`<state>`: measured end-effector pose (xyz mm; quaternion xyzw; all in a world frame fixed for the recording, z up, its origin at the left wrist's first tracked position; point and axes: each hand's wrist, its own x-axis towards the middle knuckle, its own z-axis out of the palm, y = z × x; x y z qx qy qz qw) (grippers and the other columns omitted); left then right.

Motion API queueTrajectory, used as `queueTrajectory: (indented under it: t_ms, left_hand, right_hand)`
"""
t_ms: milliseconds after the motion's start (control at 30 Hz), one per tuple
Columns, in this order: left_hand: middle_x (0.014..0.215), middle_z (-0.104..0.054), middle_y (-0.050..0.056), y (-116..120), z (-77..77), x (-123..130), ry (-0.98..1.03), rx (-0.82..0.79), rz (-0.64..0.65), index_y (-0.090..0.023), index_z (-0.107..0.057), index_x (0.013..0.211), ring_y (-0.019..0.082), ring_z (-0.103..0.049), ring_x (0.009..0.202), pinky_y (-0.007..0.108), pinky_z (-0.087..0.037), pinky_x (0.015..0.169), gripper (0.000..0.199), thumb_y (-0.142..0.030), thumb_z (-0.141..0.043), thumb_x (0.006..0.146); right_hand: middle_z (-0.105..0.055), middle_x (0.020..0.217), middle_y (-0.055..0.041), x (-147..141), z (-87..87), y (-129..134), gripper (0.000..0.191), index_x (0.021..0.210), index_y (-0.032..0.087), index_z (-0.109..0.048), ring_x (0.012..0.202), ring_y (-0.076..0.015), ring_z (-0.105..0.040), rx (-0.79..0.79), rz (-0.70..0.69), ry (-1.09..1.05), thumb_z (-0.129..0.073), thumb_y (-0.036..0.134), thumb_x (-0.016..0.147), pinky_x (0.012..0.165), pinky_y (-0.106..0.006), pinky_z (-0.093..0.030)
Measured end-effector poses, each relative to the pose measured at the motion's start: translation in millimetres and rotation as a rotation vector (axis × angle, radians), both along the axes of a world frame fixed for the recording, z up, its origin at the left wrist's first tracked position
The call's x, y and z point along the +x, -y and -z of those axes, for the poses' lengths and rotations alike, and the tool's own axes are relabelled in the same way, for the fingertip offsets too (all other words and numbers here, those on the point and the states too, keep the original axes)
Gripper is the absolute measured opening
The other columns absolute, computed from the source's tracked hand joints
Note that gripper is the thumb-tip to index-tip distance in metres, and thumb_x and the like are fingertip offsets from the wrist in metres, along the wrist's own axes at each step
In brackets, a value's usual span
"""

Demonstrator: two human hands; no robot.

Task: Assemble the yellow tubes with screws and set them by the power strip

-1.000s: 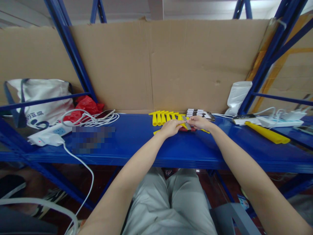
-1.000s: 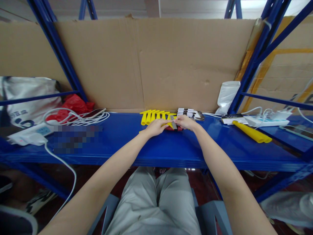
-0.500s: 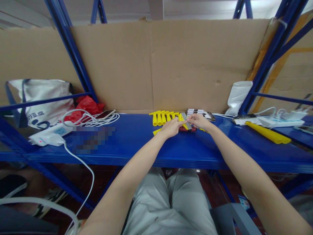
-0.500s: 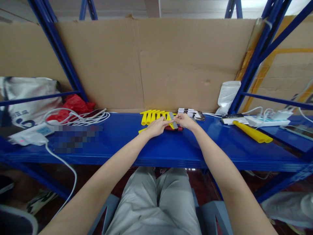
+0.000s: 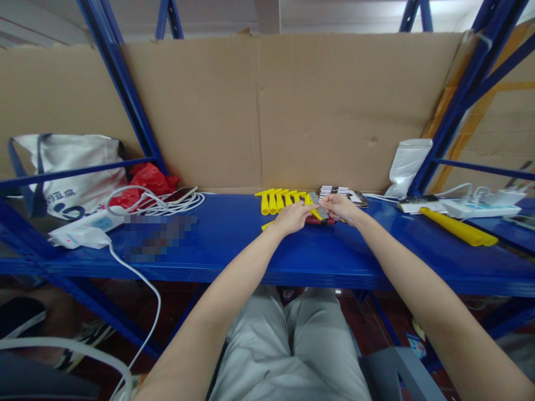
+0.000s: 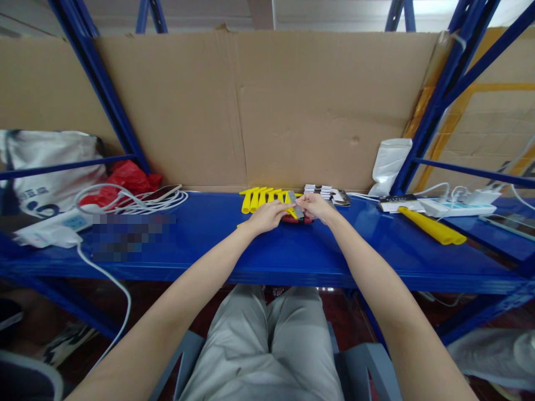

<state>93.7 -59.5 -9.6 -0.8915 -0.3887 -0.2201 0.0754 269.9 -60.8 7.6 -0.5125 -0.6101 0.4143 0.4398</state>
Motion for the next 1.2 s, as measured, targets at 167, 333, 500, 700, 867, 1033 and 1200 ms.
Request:
queueTrajectory:
  t_ms: [167, 333, 500, 700, 867, 1033, 1200]
  left_hand:
    - [0.111, -0.064, 0.007, -6, 3.2, -1, 0.024, 0.015, 0.029, -0.027, -0.055, 0.128, 0.019, -0.059, 0.1, 0.032, -0.046, 0.088, 0.039, -0.022, -0.04, 0.092]
    - [0.113, -0.065, 0.006, -10, 5.0, -2, 0.05, 0.035, 0.06, -0.027, -0.053, 0.13, 0.018, -0.059, 0.101, 0.032, -0.046, 0.089, 0.042, -0.018, -0.041, 0.091]
    - [0.115, -0.063, 0.006, -7, 3.9, -1, 0.038, 0.027, 0.051, -0.027, -0.052, 0.13, 0.018, -0.057, 0.103, 0.032, -0.046, 0.089, 0.042, -0.019, -0.041, 0.091]
    - [0.103, -0.059, 0.007, -3, 1.0, 0, -0.019, 0.018, 0.01, -0.027, -0.048, 0.134, 0.019, -0.058, 0.093, 0.031, -0.046, 0.082, 0.044, -0.02, -0.034, 0.093]
    - [0.1, -0.055, 0.007, -5, 2.6, 1, -0.002, 0.011, 0.028, -0.029, -0.049, 0.134, 0.018, -0.056, 0.09, 0.031, -0.046, 0.082, 0.046, -0.016, -0.032, 0.092]
    - [0.099, -0.054, 0.007, -8, 3.6, -1, 0.035, -0.014, 0.033, -0.029, -0.052, 0.131, 0.018, -0.056, 0.09, 0.031, -0.045, 0.083, 0.046, -0.014, -0.034, 0.091]
    - [0.101, -0.055, 0.007, -6, 1.9, -1, 0.036, -0.037, 0.02, -0.029, -0.053, 0.13, 0.018, -0.057, 0.091, 0.031, -0.046, 0.083, 0.044, -0.016, -0.035, 0.092]
  right_hand:
    - [-0.039, 0.04, 0.0093, -3, 0.9, 1, 0.017, 0.072, 0.018, -0.046, 0.024, -0.0025, -0.026, -0.032, 0.022, -0.009, -0.051, 0.017, 0.088, 0.028, -0.015, -0.014]
    - [-0.035, 0.038, 0.0097, -4, 2.1, 0, 0.023, 0.067, 0.019, -0.041, 0.024, -0.0017, -0.022, -0.051, 0.006, -0.045, -0.05, 0.021, 0.089, 0.029, -0.014, -0.013]
    - [-0.03, 0.035, 0.0097, -6, 3.8, -2, 0.028, 0.063, 0.019, -0.039, 0.023, -0.0027, -0.023, -0.054, 0.009, 0.047, -0.043, 0.02, 0.091, 0.028, -0.015, -0.013]
    - [-0.035, 0.04, 0.0088, -2, 0.5, -1, 0.027, 0.064, 0.018, -0.041, 0.025, -0.0017, -0.025, -0.041, 0.011, 0.036, -0.051, 0.024, 0.088, 0.029, -0.015, -0.013]
    - [-0.042, 0.046, 0.007, 10, -3.6, 3, 0.022, 0.069, 0.017, -0.046, 0.03, -0.0021, -0.03, -0.089, -0.129, 0.033, -0.061, 0.028, 0.082, 0.031, -0.015, -0.016]
    - [-0.038, 0.044, 0.0084, 11, -2.3, 6, 0.027, 0.07, 0.017, -0.048, 0.032, -0.0029, -0.031, -0.105, -0.176, 0.096, -0.066, 0.036, 0.076, 0.032, -0.016, -0.017]
    - [-0.037, 0.044, 0.0091, 9, -0.9, 6, 0.029, 0.069, 0.018, -0.046, 0.032, -0.0018, -0.027, -0.12, -0.204, 0.08, -0.067, 0.036, 0.075, 0.033, -0.016, -0.015]
